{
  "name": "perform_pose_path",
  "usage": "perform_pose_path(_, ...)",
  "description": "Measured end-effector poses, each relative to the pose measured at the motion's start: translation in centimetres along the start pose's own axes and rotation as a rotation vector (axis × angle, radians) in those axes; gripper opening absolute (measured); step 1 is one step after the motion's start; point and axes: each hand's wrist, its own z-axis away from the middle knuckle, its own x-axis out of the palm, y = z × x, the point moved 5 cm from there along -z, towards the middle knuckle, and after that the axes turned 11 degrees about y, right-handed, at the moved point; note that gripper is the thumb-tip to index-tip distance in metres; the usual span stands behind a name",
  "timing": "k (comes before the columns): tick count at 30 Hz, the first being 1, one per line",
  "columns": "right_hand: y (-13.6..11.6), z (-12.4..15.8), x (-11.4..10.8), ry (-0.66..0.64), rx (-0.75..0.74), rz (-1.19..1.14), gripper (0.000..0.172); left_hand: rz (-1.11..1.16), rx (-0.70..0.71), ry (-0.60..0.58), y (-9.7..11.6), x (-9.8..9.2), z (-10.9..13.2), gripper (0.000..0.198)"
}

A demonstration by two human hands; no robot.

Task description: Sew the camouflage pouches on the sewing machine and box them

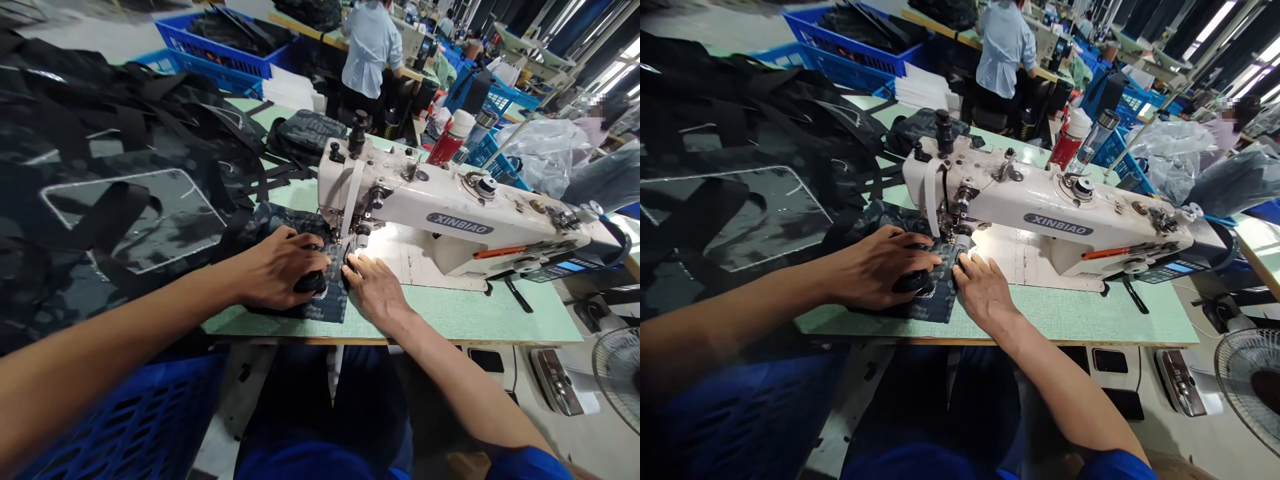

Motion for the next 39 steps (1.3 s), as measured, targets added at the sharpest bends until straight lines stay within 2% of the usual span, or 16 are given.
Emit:
perform_pose_path(6, -0.2, 0.2, 0.4, 0.046, 0.034, -0.011, 0.061, -0.104, 0.075, 0.027, -0.1, 1.8, 0.7, 0.031)
perform_pose_path(15, 0.7, 0.2, 0.7, 0.074, -0.027, 0.0, 0.056, -0.091, 0.05, 0.029, -0.2, 2.7, 0.1, 0.03)
perform_pose_path(18, 0.9, 0.1, 0.5, 0.094, -0.021, -0.017, 0.053, -0.081, 0.048, 0.025, 0.0, 2.5, -0.5, 0.025)
perform_pose_path(24, 2.0, -1.7, -0.5, 0.116, -0.005, -0.044, 0.045, -0.132, -0.056, -0.012, -0.5, 1.6, -3.1, 0.025)
perform_pose_path(28, 2.9, -2.9, -0.8, 0.114, -0.016, -0.055, 0.045, -0.117, -0.019, 0.023, -0.9, 0.7, -4.3, 0.021)
perform_pose_path(32, 3.2, -3.5, -0.8, 0.103, -0.021, -0.028, 0.042, -0.112, -0.011, -0.011, -1.4, 0.5, -4.7, 0.021)
perform_pose_path(34, 3.0, -3.5, -0.9, 0.11, -0.052, -0.002, 0.038, -0.124, -0.016, -0.034, -1.3, 0.5, -4.7, 0.022)
perform_pose_path(36, 2.8, -3.3, -0.9, 0.113, -0.112, 0.004, 0.036, -0.105, 0.0, -0.033, -0.8, 0.3, -4.2, 0.031)
perform_pose_path(39, 2.7, -2.6, -0.8, 0.113, -0.176, -0.019, 0.038, -0.085, 0.049, 0.063, 0.2, -0.9, -1.3, 0.05)
